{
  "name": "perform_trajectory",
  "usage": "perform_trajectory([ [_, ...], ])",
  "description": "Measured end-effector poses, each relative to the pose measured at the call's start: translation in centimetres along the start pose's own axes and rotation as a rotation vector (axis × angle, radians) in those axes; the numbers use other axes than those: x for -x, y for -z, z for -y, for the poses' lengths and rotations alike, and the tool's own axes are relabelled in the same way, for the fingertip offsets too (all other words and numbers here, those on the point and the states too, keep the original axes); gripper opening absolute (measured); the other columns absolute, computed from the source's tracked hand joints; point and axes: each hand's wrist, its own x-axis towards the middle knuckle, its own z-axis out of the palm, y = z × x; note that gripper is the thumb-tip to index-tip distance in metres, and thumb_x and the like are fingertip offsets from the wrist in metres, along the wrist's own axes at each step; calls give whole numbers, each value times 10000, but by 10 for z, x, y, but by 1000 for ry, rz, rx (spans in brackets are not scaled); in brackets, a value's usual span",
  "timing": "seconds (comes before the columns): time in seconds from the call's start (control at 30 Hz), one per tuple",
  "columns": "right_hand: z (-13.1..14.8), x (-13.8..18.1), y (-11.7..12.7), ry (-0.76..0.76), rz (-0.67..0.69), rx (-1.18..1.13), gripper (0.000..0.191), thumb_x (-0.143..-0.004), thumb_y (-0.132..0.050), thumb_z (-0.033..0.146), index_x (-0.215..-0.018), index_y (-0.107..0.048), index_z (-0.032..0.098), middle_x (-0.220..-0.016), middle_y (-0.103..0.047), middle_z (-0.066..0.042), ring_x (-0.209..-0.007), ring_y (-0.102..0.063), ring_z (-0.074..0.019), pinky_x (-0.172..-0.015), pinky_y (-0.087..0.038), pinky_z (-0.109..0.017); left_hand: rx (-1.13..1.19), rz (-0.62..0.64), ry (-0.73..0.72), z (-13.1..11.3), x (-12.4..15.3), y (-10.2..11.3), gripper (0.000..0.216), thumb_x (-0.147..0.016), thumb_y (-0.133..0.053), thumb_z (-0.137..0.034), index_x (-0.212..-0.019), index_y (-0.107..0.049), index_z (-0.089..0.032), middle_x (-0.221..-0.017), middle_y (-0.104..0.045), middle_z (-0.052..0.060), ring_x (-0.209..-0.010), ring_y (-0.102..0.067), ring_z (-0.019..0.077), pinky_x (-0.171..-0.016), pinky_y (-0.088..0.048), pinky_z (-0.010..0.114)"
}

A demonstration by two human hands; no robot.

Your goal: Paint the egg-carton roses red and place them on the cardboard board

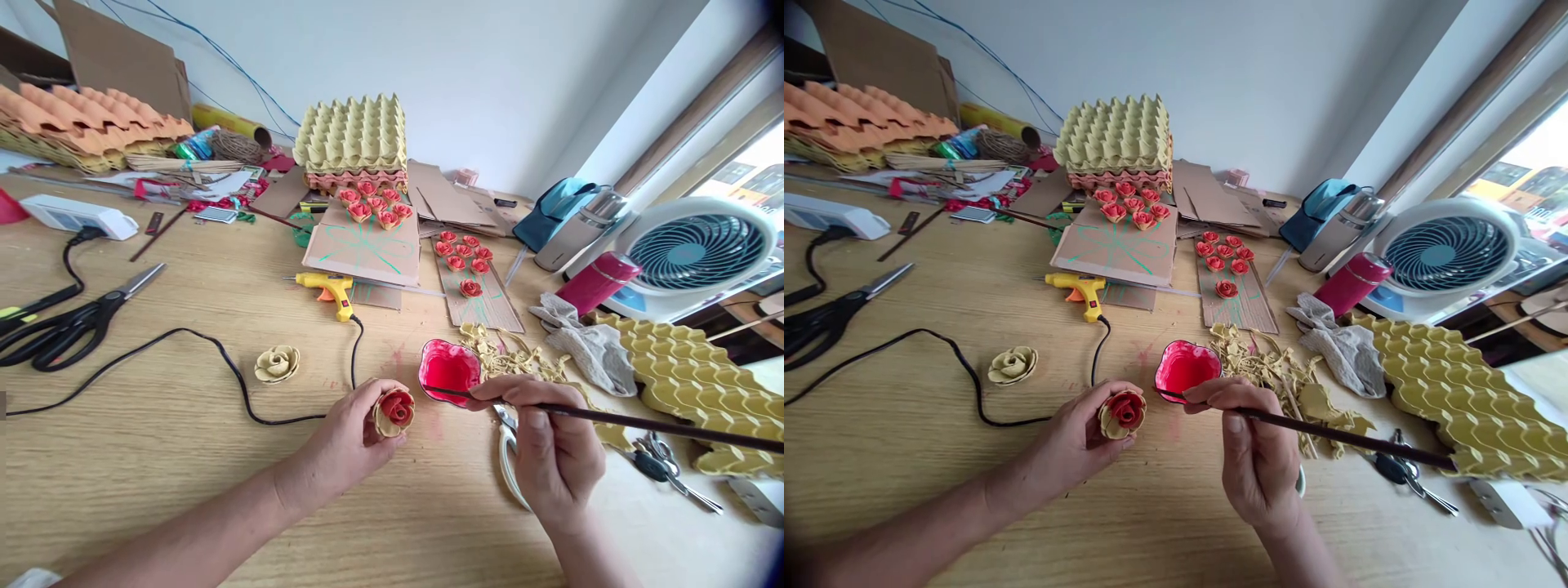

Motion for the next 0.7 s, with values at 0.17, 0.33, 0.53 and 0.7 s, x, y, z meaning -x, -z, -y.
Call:
perform_trajectory([
  [0.17,4,5,-9,-63,43,-113,181,-1196,-507,235,-1202,-686,264,-1092,-868,-78,-891,-858,-239,-828,-719,-419,15,55,-32,-3,0,2,419,-798,-693,-167,-1212,-736,-223,-1122,-819,65,-1010,-787,253,-856,-607,333],
  [0.33,4,7,-13,-83,55,-204,177,-1207,-505,245,-1225,-680,271,-1105,-863,-67,-919,-849,-216,-869,-706,-396,111,162,11,-1,3,2,477,-795,-715,-207,-1271,-738,-216,-1164,-793,83,-1024,-768,269,-829,-615,334],
  [0.53,-1,9,-10,-112,57,-245,190,-1201,-524,222,-1252,-700,271,-1146,-838,-62,-989,-840,-215,-906,-682,-383,234,218,92,2,3,3,483,-798,-728,-210,-1282,-723,-203,-1123,-744,63,-931,-719,236,-756,-580,311],
  [0.7,-7,10,-4,-123,70,-246,203,-1184,-537,172,-1270,-694,267,-1150,-823,-64,-947,-824,-210,-905,-667,-390,266,230,108,-1,1,3,461,-800,-706,-159,-1260,-710,-196,-1089,-726,39,-915,-664,210,-746,-523,291],
])
